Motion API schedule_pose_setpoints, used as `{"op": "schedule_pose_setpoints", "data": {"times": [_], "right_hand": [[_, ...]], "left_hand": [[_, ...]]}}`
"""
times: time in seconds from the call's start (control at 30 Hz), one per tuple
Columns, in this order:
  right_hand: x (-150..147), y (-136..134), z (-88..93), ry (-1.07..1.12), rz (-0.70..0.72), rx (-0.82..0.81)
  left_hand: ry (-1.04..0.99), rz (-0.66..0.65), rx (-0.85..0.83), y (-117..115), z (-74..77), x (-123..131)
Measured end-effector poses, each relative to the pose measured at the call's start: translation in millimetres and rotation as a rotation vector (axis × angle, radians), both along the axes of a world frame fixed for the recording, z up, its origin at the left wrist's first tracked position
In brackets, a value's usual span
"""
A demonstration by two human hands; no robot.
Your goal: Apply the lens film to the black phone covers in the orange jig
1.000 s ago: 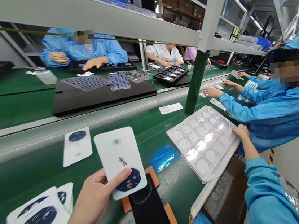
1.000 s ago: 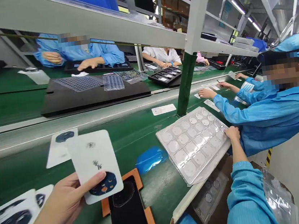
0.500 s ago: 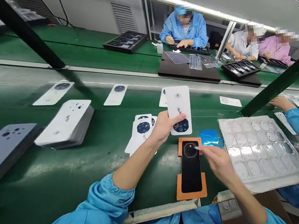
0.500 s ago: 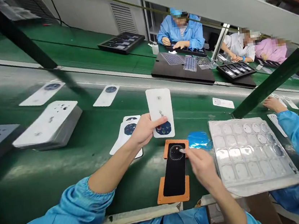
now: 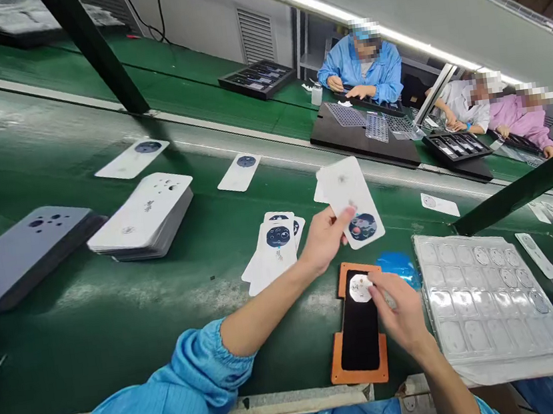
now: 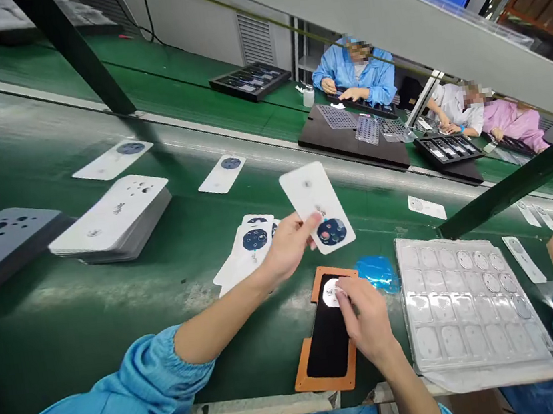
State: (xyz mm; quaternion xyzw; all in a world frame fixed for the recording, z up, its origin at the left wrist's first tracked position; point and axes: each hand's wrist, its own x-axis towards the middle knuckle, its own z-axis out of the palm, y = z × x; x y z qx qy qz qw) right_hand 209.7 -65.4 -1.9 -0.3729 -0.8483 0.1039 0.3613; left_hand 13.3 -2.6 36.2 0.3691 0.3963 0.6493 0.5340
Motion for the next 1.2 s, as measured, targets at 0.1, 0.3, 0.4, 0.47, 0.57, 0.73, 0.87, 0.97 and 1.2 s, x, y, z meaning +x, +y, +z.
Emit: {"op": "schedule_pose_setpoints", "data": {"times": [0.1, 0.3, 0.4, 0.47, 0.57, 0.73, 0.87, 0.97, 1.2], "right_hand": [[-14.6, 14.4, 26.6, 0.190, -0.226, 0.018], [-29.8, 36.9, 42.2, 0.419, -0.393, -0.057], [-30.6, 37.6, 41.0, 0.488, -0.378, -0.109], [-30.7, 36.9, 40.6, 0.508, -0.367, -0.114], [-31.4, 37.0, 39.6, 0.525, -0.359, -0.123], [-33.7, 40.0, 36.5, 0.564, -0.367, -0.147], [-37.3, 38.3, 39.9, 0.515, -0.402, -0.141], [-40.7, 37.6, 44.2, 0.428, -0.464, -0.118], [-2.4, 70.7, 26.3, 0.254, -0.597, -0.399]], "left_hand": [[0.097, -0.057, 0.038, -12.8, -3.5, 18.8], [0.144, -0.116, 0.104, -29.8, -10.9, 36.5], [0.146, -0.118, 0.159, -30.8, -15.7, 37.5], [0.184, -0.101, 0.184, -31.2, -17.2, 37.2], [0.274, -0.078, 0.221, -33.1, -15.6, 36.2], [0.365, -0.066, 0.321, -36.1, -10.6, 36.1], [0.425, -0.040, 0.374, -38.3, -12.0, 37.7], [0.449, -0.046, 0.375, -40.0, -15.9, 40.1], [0.129, -0.027, -0.005, -24.4, -21.0, 38.0]]}}
